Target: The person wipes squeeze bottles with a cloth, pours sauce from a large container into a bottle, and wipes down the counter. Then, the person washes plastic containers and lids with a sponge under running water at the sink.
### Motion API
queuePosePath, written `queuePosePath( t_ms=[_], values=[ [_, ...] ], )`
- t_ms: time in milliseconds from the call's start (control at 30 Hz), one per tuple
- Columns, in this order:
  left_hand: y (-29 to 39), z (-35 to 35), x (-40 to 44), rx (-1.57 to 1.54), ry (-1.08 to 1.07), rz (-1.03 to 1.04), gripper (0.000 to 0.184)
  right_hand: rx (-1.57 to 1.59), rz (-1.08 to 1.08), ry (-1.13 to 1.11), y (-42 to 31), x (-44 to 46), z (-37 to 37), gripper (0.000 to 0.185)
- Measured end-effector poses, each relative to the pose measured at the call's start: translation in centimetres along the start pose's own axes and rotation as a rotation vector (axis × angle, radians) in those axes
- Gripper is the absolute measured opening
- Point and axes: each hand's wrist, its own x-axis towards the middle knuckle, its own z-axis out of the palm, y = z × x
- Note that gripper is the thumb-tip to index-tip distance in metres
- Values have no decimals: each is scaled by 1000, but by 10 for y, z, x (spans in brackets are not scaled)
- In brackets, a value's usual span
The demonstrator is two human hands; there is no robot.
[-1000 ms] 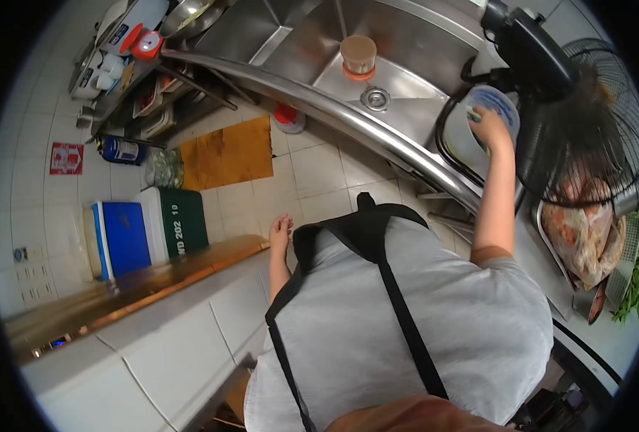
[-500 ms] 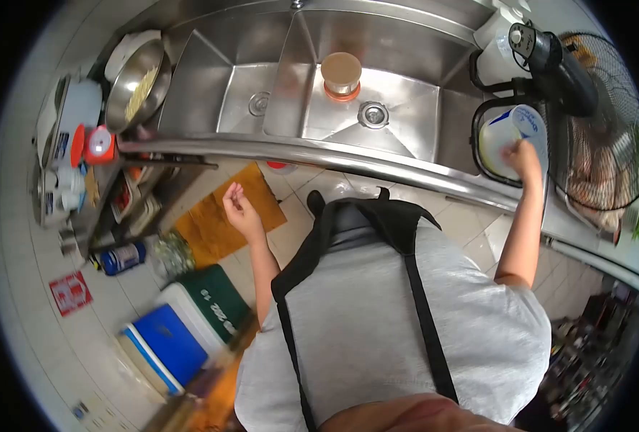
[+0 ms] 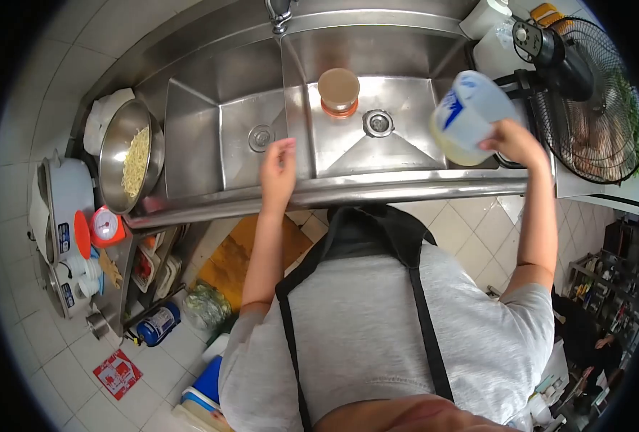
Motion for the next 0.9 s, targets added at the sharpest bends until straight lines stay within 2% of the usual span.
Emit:
queuePosePath(
  t_ms=[33,100,133,167,233,267,333,400,467,533,567,600,633,667,700,733,767,800,833,900],
  values=[
    [-1,8,11,-4,-1,-6,17,58,-41,-60,8,29,21,25],
    [-4,26,36,295,-237,77,22,105,-66,-102,25,87,74,28],
    [-7,35,47,293,-224,70,22,201,-43,-134,29,113,101,27],
    [-11,42,58,341,-282,68,25,163,-42,-155,44,146,139,18],
    [-19,56,94,429,-343,67,32,125,-7,-109,61,198,201,20],
    [-25,64,119,433,-324,71,32,110,40,-95,71,219,229,20],
    [-40,76,183,504,-215,228,36,24,90,-16,86,248,269,18],
    [-47,86,256,471,-84,230,39,0,202,-27,97,265,290,19],
    [-41,94,313,477,43,50,43,16,215,-59,111,271,307,22],
    [-63,103,352,223,56,-136,42,27,240,-98,124,272,317,26],
    [-53,111,347,325,3,-252,37,-112,187,-259,124,278,315,28],
    [-72,118,347,553,-245,-185,36,-247,126,-422,118,282,314,30],
    [-107,124,348,777,-494,-106,36,-262,213,-351,92,278,284,25],
    [-182,141,345,837,-460,-126,37,-203,182,-284,68,284,255,23],
    [-179,155,310,487,-208,-477,38,-146,156,-213,48,297,231,22],
    [-199,173,280,576,-33,-479,40,-132,65,-176,27,316,217,21],
    [-184,177,263,622,-151,-545,42,-162,-95,-153,17,345,225,25],
    [-199,188,245,574,-26,-507,42,-81,-326,60,5,370,236,23],
    [-214,199,226,525,100,-471,41,-12,-378,44,-13,396,246,26],
    [-206,210,203,411,203,-400,35,61,-442,24,-29,441,253,31]
  ],
)
